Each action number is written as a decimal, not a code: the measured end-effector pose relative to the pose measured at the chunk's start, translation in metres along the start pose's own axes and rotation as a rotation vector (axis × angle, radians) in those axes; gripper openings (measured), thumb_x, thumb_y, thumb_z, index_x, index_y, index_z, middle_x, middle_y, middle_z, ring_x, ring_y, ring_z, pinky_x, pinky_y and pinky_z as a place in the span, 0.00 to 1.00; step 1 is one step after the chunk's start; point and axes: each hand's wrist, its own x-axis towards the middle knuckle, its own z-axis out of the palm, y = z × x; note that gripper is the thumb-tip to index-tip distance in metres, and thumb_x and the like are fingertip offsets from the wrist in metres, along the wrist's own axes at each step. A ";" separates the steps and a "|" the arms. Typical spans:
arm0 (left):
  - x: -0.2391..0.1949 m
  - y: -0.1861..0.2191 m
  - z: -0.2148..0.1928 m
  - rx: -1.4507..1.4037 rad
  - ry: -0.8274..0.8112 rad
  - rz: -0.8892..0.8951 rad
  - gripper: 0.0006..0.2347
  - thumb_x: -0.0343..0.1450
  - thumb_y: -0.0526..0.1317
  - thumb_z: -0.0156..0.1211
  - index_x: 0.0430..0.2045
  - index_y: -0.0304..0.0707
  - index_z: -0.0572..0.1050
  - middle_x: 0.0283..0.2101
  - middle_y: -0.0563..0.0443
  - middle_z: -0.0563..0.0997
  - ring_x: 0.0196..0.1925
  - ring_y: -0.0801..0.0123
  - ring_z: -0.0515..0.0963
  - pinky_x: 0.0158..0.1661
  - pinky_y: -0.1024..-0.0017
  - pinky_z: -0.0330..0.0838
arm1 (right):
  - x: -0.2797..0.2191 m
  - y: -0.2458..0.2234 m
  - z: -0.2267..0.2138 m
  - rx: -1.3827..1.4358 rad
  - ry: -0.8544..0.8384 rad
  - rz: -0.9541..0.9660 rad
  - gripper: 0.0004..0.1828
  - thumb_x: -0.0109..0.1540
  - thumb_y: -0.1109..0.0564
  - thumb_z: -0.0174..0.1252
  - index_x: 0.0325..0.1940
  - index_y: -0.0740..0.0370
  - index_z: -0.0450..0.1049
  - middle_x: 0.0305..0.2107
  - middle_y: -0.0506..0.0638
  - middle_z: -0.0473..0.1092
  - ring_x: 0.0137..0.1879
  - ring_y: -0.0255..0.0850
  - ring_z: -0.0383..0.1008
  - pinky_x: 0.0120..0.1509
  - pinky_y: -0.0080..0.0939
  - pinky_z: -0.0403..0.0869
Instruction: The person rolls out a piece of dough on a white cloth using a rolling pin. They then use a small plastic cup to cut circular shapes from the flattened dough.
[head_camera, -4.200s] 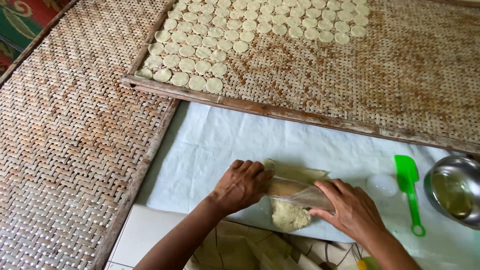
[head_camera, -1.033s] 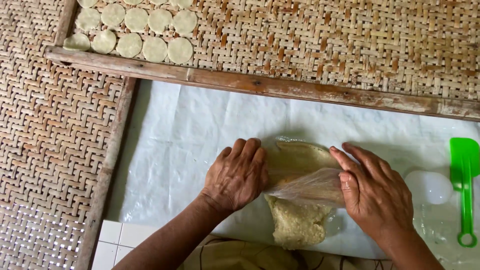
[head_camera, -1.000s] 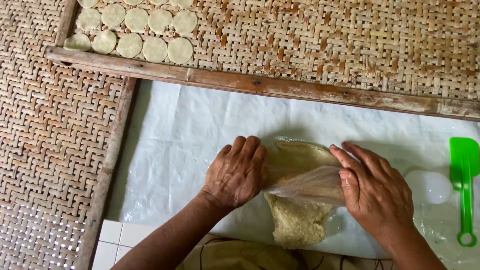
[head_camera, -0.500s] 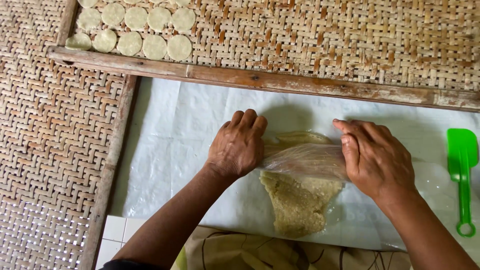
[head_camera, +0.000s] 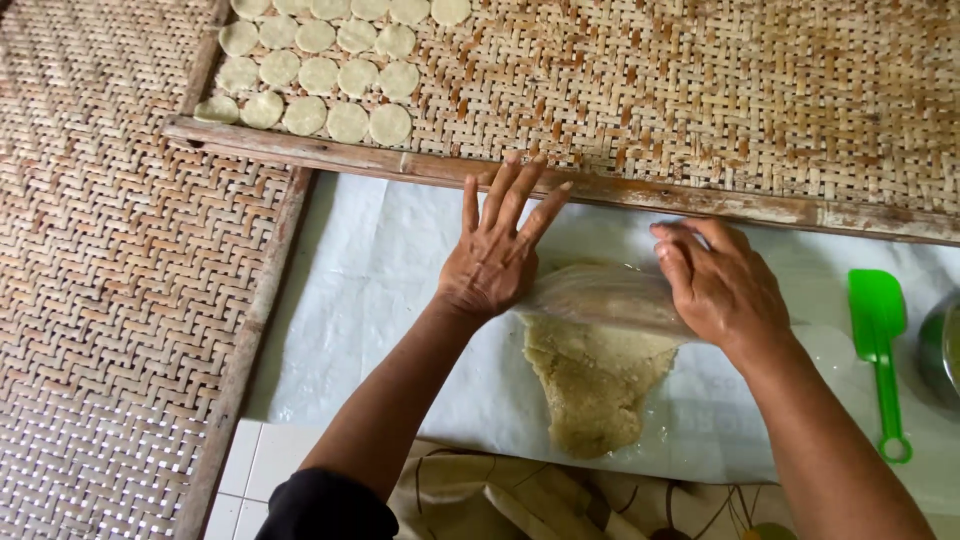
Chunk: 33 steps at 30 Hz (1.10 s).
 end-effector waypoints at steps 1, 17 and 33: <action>-0.003 0.002 0.001 0.001 0.003 0.003 0.37 0.63 0.34 0.50 0.74 0.49 0.54 0.79 0.42 0.44 0.82 0.48 0.40 0.73 0.31 0.33 | -0.002 -0.001 0.000 -0.001 0.004 0.001 0.28 0.73 0.42 0.32 0.61 0.49 0.76 0.58 0.47 0.71 0.56 0.52 0.73 0.59 0.55 0.70; -0.049 0.037 -0.015 0.074 -0.313 -0.241 0.32 0.73 0.49 0.36 0.77 0.44 0.44 0.79 0.44 0.47 0.81 0.50 0.37 0.71 0.36 0.34 | -0.054 0.007 0.038 -0.187 0.098 -0.033 0.30 0.71 0.42 0.33 0.78 0.36 0.60 0.69 0.53 0.64 0.75 0.51 0.62 0.75 0.54 0.64; -0.081 0.050 -0.012 0.099 -0.234 -0.194 0.29 0.77 0.51 0.31 0.76 0.43 0.45 0.79 0.44 0.48 0.81 0.52 0.41 0.72 0.39 0.32 | -0.090 -0.006 0.056 -0.352 0.551 -0.082 0.31 0.71 0.42 0.37 0.77 0.46 0.65 0.65 0.47 0.71 0.67 0.40 0.74 0.71 0.45 0.69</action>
